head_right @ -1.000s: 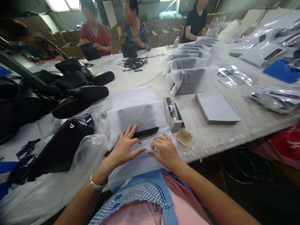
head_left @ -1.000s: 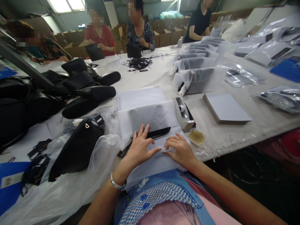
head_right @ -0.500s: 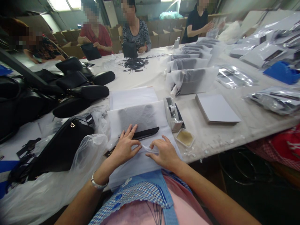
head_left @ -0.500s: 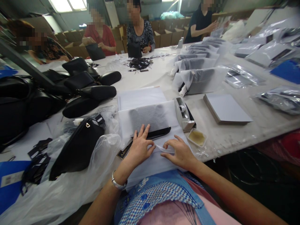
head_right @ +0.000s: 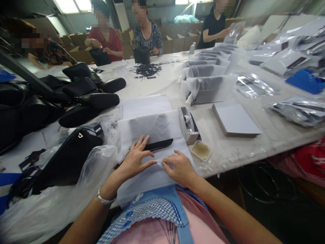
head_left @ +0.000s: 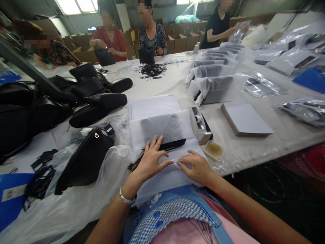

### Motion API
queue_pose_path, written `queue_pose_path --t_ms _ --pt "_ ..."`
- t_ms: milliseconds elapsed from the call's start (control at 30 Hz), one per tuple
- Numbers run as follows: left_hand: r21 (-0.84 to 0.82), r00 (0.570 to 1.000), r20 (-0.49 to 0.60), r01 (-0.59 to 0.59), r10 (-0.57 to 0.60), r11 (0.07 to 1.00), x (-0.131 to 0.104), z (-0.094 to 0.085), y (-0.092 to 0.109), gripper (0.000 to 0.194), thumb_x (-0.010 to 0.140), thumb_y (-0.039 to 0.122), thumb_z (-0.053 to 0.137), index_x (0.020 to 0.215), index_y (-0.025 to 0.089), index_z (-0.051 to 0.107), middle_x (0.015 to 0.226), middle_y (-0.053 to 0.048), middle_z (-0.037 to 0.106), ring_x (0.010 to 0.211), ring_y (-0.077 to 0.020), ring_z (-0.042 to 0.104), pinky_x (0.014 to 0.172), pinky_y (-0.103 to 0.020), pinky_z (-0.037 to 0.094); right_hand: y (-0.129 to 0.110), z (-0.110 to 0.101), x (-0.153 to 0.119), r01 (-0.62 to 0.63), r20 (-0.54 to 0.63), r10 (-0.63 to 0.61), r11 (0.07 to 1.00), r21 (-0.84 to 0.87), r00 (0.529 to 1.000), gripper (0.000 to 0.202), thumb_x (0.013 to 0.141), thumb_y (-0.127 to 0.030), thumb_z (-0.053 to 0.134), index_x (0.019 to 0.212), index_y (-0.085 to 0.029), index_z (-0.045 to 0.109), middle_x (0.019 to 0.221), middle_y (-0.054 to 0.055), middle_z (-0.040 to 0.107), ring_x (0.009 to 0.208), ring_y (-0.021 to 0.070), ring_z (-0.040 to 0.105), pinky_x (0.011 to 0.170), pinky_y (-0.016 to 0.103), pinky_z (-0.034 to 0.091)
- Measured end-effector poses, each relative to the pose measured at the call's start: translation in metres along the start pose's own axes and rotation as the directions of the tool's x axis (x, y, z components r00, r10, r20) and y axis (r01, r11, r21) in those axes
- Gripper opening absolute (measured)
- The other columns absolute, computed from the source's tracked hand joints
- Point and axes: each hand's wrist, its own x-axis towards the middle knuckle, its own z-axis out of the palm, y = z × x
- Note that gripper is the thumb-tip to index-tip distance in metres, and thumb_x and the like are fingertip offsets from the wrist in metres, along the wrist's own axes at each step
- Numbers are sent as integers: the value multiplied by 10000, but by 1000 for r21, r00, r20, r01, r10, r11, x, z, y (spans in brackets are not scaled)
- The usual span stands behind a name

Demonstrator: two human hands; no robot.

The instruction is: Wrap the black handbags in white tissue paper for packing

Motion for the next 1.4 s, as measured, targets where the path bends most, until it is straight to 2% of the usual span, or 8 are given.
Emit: queue_pose_path --t_ms 167,333,600,733,900,1067,1233,1400 --pt "-47 999 38 29 -28 998 1 -9 -3 369 952 524 474 984 272 741 1607 -43 284 1499 -332 150 1166 -611 209 7 -7 -3 131 265 -148 988 80 953 188 941 -255 550 955 -251 737 907 8 766 833 158 709 826 261 510" --pt "4 1000 0 26 -26 1000 1 -3 0 394 936 562 480 995 264 731 1608 -57 282 1499 -334 145 1168 -608 196 13 3 1 -15 96 17 1000 -16 995 241 999 -294 467 1054 -234 694 967 28 761 853 185 723 729 250 512" --pt "38 999 34 -37 35 999 -5 -6 -2 671 791 676 615 1322 272 547 1614 -119 247 1497 -373 113 1154 -650 192 8 -3 9 62 -142 -80 990 -127 987 250 1006 -267 456 1103 -222 682 1029 40 759 868 184 728 740 246 523" --pt "117 999 -16 -36 38 993 -13 8 -5 725 779 357 741 1425 283 421 1627 -112 210 1497 -362 126 1156 -644 209 4 -14 11 131 -153 -155 978 -161 976 238 1000 -275 478 1116 -226 680 985 52 765 840 177 722 757 260 533" --pt "181 997 -82 11 4 983 -23 22 -12 728 695 -55 551 1367 213 476 1595 -116 299 1489 -288 211 1179 -542 272 8 -17 11 240 12 -243 951 -196 970 248 874 -196 653 1121 -214 647 1023 69 746 925 221 692 856 357 533" --pt "180 994 -111 -1 22 984 -32 16 -21 497 679 -89 469 1067 175 631 1542 -154 390 1452 -286 309 1156 -503 349 21 -22 16 238 -2 -244 949 -205 970 341 727 28 541 946 -217 630 1153 55 705 1047 230 646 1016 435 467" --pt "138 990 -135 -14 33 990 -31 4 -31 529 672 -109 424 1069 181 620 1446 -137 526 1379 -250 445 1105 -445 442 25 -38 35 213 -59 -226 962 -173 972 479 613 64 478 974 -220 617 1330 63 619 1213 234 573 1051 423 459" --pt "42 990 -137 37 -31 998 -27 -14 -37 483 775 -28 431 1133 240 611 1332 -51 640 1241 -209 595 1040 -371 506 29 -49 57 120 -29 -129 970 -210 991 498 661 31 491 1061 -228 634 1141 48 718 1045 228 671 935 373 531"
